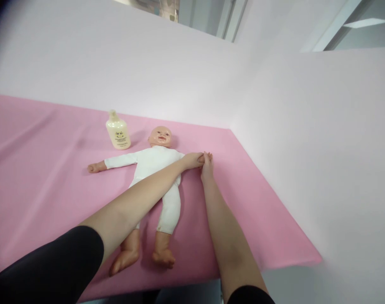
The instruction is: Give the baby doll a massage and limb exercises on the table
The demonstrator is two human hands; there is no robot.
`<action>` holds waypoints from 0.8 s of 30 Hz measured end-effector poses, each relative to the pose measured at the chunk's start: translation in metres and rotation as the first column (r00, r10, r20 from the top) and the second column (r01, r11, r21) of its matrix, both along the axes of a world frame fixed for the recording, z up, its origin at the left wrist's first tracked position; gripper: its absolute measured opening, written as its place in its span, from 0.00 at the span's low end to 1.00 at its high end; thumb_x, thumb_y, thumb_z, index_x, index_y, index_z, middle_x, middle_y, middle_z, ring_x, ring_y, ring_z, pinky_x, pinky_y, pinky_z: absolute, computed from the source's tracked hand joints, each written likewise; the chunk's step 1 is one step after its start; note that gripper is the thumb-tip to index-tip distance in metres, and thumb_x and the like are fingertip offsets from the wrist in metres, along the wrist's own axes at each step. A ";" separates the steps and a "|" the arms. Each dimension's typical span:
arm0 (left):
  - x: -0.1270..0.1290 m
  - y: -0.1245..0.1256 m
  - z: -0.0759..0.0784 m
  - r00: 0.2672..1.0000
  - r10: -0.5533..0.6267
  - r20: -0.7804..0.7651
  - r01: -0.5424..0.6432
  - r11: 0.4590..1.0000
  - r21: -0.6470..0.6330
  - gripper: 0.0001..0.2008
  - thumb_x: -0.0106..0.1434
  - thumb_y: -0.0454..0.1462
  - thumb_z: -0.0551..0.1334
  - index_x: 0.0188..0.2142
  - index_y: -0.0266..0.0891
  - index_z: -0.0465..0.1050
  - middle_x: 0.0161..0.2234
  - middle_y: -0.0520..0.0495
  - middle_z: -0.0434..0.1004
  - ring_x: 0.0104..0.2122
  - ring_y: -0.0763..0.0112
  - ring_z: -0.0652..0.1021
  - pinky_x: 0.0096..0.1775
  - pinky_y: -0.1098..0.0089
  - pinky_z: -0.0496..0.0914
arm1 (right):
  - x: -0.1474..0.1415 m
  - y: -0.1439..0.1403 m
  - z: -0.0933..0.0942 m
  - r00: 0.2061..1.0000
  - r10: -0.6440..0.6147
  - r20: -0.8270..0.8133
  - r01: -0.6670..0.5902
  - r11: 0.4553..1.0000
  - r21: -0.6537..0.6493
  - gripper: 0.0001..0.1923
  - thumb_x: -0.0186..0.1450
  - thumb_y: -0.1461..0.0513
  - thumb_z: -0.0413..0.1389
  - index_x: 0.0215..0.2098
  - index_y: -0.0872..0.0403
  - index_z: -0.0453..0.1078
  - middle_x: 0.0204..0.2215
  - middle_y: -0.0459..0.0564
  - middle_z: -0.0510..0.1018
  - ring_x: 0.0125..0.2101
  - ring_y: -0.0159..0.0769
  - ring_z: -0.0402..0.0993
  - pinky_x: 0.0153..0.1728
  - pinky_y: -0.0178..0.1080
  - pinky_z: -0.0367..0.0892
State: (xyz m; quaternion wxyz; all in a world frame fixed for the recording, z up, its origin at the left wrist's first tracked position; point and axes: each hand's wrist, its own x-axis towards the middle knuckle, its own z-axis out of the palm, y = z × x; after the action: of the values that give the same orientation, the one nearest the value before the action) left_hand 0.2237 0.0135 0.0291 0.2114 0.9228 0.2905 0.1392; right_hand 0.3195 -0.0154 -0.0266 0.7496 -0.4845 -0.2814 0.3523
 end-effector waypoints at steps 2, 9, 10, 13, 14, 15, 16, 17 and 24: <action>-0.002 0.001 -0.001 1.000 -0.014 0.002 0.014 0.999 0.029 0.18 0.62 0.43 0.55 0.49 0.41 0.67 0.46 0.47 0.76 0.44 0.65 0.76 0.45 0.71 0.68 | 0.001 0.001 0.001 0.999 -0.022 -0.029 0.021 0.999 -0.038 0.19 0.56 0.49 0.56 0.40 0.51 0.66 0.34 0.47 0.75 0.35 0.36 0.74 0.27 0.36 0.70; -0.001 0.006 -0.007 0.999 -0.032 -0.004 0.032 0.996 0.078 0.18 0.60 0.46 0.56 0.46 0.39 0.68 0.43 0.45 0.77 0.42 0.63 0.77 0.43 0.69 0.68 | 0.001 0.000 0.004 0.991 -0.045 -0.125 0.037 0.997 -0.061 0.17 0.57 0.49 0.54 0.37 0.52 0.66 0.31 0.46 0.74 0.32 0.33 0.74 0.28 0.36 0.71; -0.001 0.006 -0.008 0.999 -0.032 -0.005 0.032 0.996 0.080 0.18 0.60 0.46 0.57 0.46 0.39 0.68 0.43 0.45 0.77 0.42 0.63 0.77 0.43 0.69 0.68 | 0.001 0.000 0.003 0.990 -0.045 -0.135 0.038 0.998 -0.056 0.16 0.56 0.50 0.55 0.36 0.52 0.65 0.30 0.45 0.74 0.32 0.33 0.74 0.29 0.36 0.71; 0.000 0.006 -0.008 1.000 -0.027 -0.007 0.027 0.997 0.076 0.18 0.59 0.45 0.57 0.46 0.40 0.68 0.44 0.46 0.77 0.42 0.63 0.77 0.42 0.69 0.69 | 0.001 0.000 0.003 0.988 -0.033 -0.149 0.026 0.998 -0.051 0.16 0.53 0.52 0.59 0.35 0.51 0.65 0.30 0.46 0.75 0.33 0.35 0.74 0.30 0.37 0.72; 0.000 0.006 -0.007 1.000 -0.026 -0.003 0.026 0.997 0.071 0.18 0.59 0.45 0.57 0.47 0.41 0.68 0.44 0.46 0.77 0.42 0.63 0.77 0.42 0.70 0.68 | 0.002 -0.001 0.002 0.989 -0.031 -0.144 0.023 0.998 -0.052 0.16 0.52 0.53 0.60 0.35 0.51 0.65 0.31 0.46 0.75 0.34 0.36 0.75 0.31 0.38 0.73; 0.000 0.006 -0.006 1.000 -0.027 0.005 0.027 0.998 0.063 0.17 0.60 0.44 0.57 0.47 0.41 0.68 0.45 0.47 0.77 0.43 0.64 0.77 0.43 0.70 0.68 | 0.002 -0.001 0.001 0.991 -0.028 -0.131 0.022 0.999 -0.050 0.17 0.52 0.53 0.61 0.36 0.51 0.65 0.33 0.47 0.75 0.36 0.36 0.75 0.31 0.39 0.73; 0.000 0.005 -0.006 0.999 -0.034 0.016 0.033 0.998 0.052 0.17 0.60 0.44 0.56 0.48 0.42 0.68 0.46 0.48 0.76 0.44 0.65 0.76 0.43 0.71 0.68 | 0.002 -0.001 0.001 0.993 -0.026 -0.113 0.021 0.999 -0.043 0.18 0.51 0.54 0.62 0.37 0.51 0.66 0.35 0.48 0.76 0.38 0.37 0.75 0.32 0.39 0.73; 0.000 0.005 -0.005 0.999 -0.042 0.026 0.041 0.998 0.040 0.17 0.61 0.44 0.56 0.49 0.43 0.68 0.47 0.49 0.76 0.45 0.66 0.76 0.44 0.72 0.67 | 0.001 -0.001 0.000 0.996 -0.024 -0.090 0.021 0.999 -0.034 0.19 0.50 0.54 0.62 0.38 0.52 0.66 0.37 0.49 0.76 0.40 0.37 0.74 0.33 0.40 0.73; 0.001 0.004 -0.006 0.999 0.025 -0.038 -0.024 0.999 0.031 0.18 0.60 0.45 0.57 0.47 0.40 0.66 0.45 0.44 0.76 0.43 0.62 0.76 0.42 0.69 0.68 | 0.001 0.002 -0.003 0.998 -0.035 -0.043 0.032 0.998 -0.051 0.20 0.59 0.47 0.52 0.39 0.52 0.68 0.37 0.50 0.77 0.39 0.38 0.75 0.31 0.40 0.73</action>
State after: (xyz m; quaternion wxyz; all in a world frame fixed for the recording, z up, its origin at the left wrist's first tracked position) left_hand 0.2244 0.0178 0.0232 0.1900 0.9247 0.3037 0.1284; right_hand 0.3209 -0.0136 -0.0294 0.7492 -0.4998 -0.2477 0.3572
